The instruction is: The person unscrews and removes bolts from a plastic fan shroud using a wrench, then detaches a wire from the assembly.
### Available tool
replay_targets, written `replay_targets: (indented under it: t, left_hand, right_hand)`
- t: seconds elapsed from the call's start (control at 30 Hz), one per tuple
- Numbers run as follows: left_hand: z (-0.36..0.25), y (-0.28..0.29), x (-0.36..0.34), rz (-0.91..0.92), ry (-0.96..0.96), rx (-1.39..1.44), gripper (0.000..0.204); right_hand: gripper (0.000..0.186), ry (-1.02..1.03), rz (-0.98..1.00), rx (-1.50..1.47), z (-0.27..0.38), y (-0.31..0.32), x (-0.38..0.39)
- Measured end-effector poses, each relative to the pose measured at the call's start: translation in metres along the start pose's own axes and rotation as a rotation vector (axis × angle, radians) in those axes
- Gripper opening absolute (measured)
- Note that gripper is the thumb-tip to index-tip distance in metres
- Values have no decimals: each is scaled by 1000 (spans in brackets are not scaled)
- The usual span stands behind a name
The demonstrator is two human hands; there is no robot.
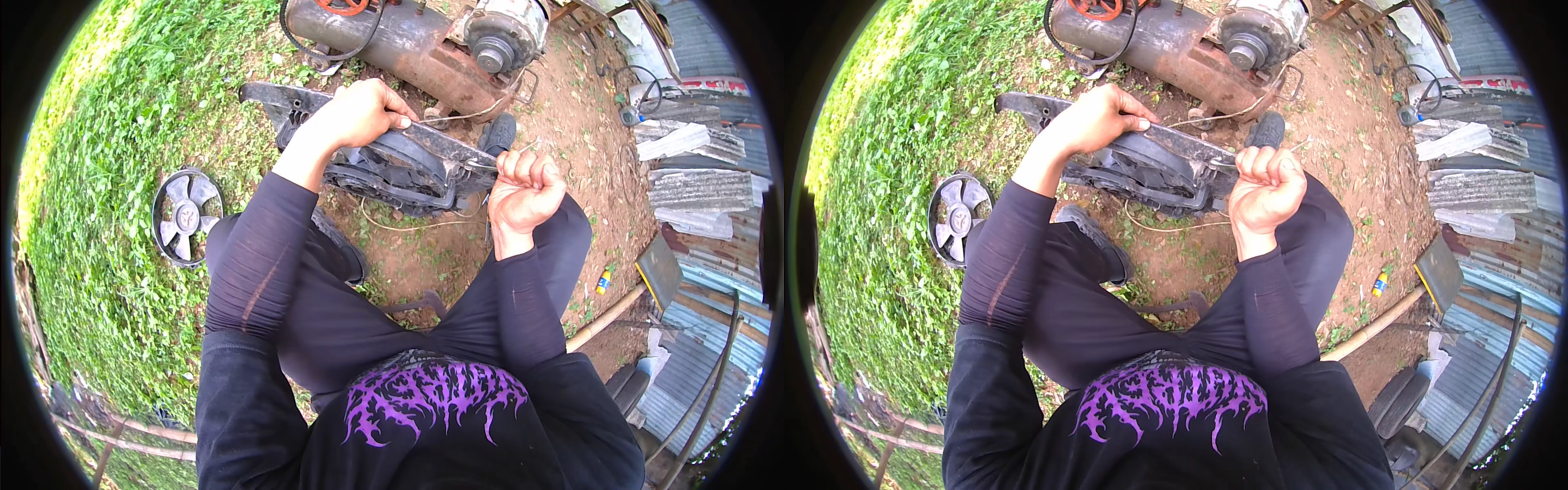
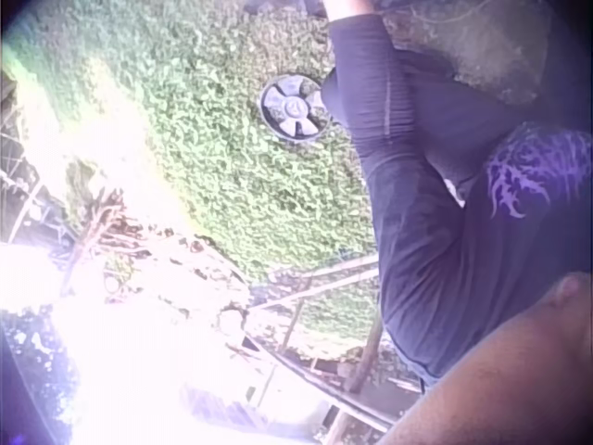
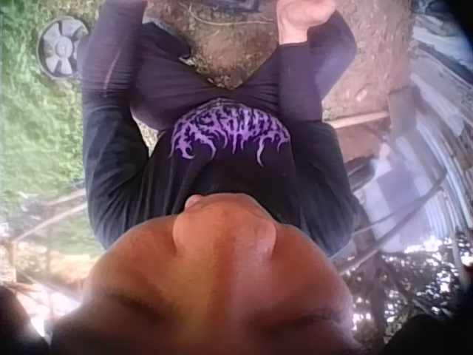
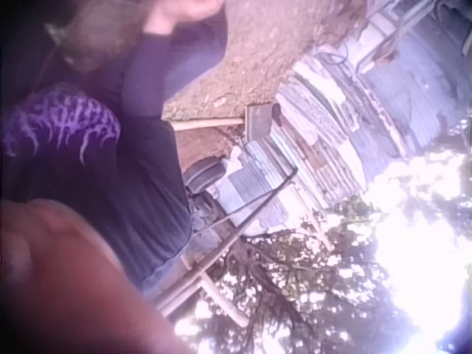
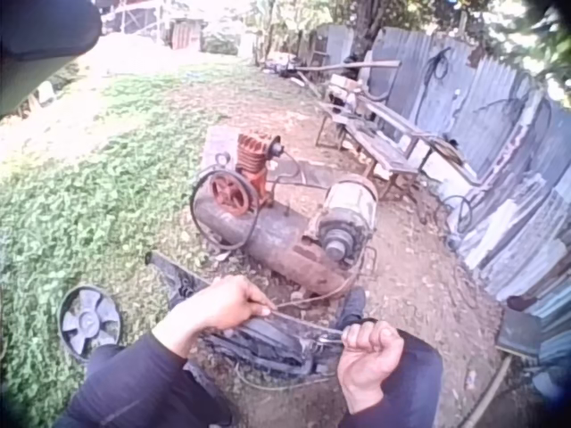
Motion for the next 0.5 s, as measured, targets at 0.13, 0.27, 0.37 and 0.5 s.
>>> replay_targets:
  t: [0.13,0.27,0.37,0.5]
  left_hand:
    - [-1,0,3,4,16,15,22]
    - [0,-1,1,13,15,22,22]
    - [1,0,2,10,33,33,22]
    - [-3,0,1,9,9,19,22]
  right_hand:
    - [33,-90,-96,24,-7,-1,-11]
    - [31,-231,-167,161,-21,-8,-30]
    - [31,-213,-109,237,-28,-24,-30]
    - [31,-221,-210,141,-22,-7,-28]
Point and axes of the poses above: each hand's wrist, its own x-axis away from the middle knuckle, its own y-axis out of the back of the hand, z = x × y, the point moved 9 cm from there along -x, towards the middle knuckle, and after that the axes turned 3 degrees about -x, right-handed, at the moved point
